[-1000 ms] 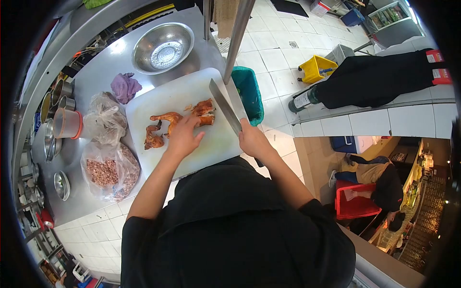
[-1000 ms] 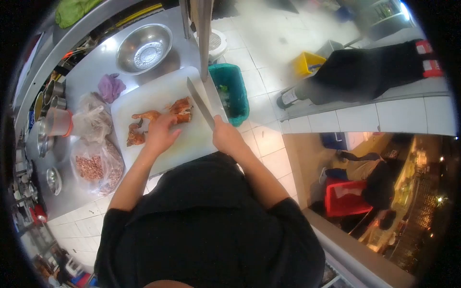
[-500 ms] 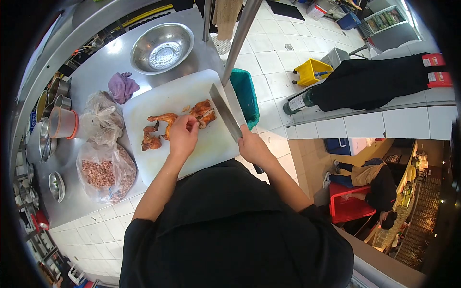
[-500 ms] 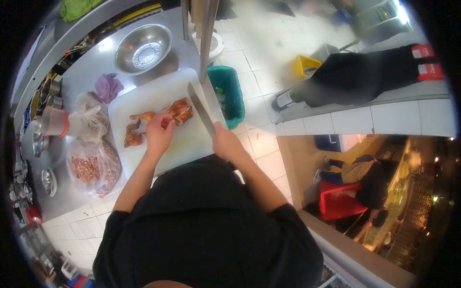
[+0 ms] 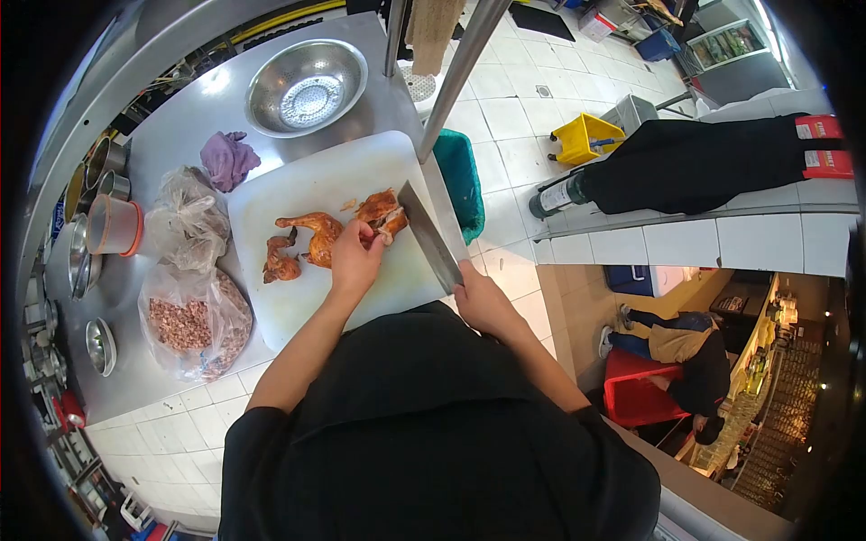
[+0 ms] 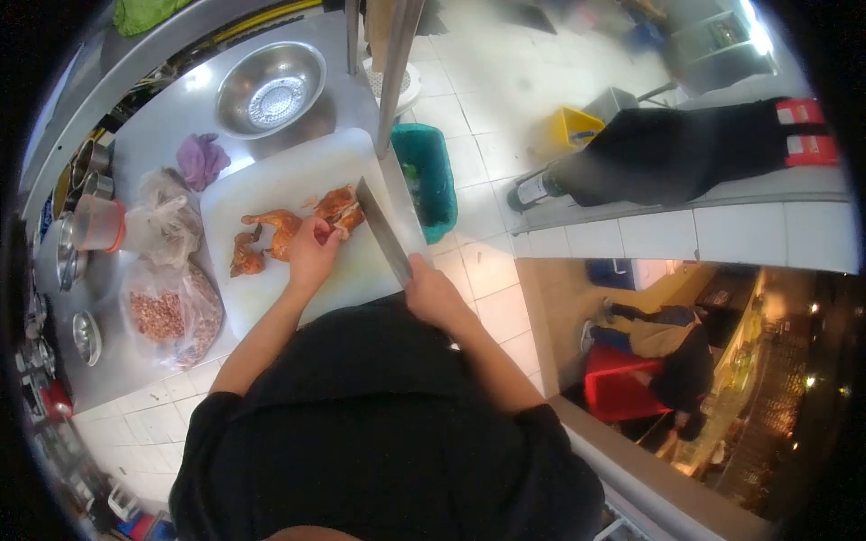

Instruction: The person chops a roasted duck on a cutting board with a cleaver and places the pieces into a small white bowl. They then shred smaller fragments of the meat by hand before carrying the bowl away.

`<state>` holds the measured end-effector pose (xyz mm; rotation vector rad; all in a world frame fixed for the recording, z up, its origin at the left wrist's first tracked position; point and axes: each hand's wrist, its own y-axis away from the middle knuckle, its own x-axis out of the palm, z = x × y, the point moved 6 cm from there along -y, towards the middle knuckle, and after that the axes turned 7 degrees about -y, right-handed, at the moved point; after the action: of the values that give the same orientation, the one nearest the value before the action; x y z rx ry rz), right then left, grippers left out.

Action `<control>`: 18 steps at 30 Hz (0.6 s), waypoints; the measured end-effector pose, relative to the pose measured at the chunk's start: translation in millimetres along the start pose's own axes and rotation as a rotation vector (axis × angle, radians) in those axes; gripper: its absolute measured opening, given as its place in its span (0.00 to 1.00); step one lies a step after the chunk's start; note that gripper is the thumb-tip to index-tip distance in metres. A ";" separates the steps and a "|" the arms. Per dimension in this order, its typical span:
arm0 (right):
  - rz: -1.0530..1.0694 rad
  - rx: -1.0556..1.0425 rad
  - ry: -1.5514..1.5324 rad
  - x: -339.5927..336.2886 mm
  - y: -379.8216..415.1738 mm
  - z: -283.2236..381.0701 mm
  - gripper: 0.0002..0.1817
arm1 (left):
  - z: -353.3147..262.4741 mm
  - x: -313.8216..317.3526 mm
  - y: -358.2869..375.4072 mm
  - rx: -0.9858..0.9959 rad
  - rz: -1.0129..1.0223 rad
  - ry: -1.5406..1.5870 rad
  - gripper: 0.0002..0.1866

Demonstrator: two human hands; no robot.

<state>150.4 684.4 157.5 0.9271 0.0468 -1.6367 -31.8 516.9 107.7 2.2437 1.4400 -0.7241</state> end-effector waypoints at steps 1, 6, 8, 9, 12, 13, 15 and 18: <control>-0.005 -0.019 -0.004 -4.2 6.7 -0.8 0.15 | -1.2 -2.3 -0.5 -0.004 0.001 0.000 0.12; 0.078 0.007 -0.007 -20.7 35.2 -15.2 0.14 | 22.3 0.6 -6.3 -0.188 0.066 0.056 0.09; 0.120 0.036 -0.030 -23.4 40.8 -17.2 0.14 | 23.8 -0.3 -8.2 -0.248 0.102 0.135 0.09; 0.100 0.050 -0.032 -25.9 41.6 -19.2 0.13 | 22.2 -1.5 -7.7 -0.304 0.136 0.213 0.09; 0.061 0.084 -0.036 -30.1 40.2 -19.9 0.11 | 4.2 -13.8 -4.0 -0.097 0.112 -0.057 0.08; 0.047 0.100 -0.039 -30.7 39.2 -20.2 0.11 | 0.1 -15.5 -1.3 -0.095 0.113 -0.059 0.08; 0.047 0.086 -0.054 -26.9 37.5 -23.8 0.11 | -22.5 -24.9 5.3 0.144 -0.026 -0.275 0.10; 0.043 0.066 -0.062 -22.7 33.4 -25.8 0.10 | -48.5 -25.5 6.0 0.474 -0.094 -0.351 0.11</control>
<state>192.2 705.5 167.8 0.9209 -0.0696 -1.6346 -24.6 523.5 162.0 2.2200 1.3041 -1.5411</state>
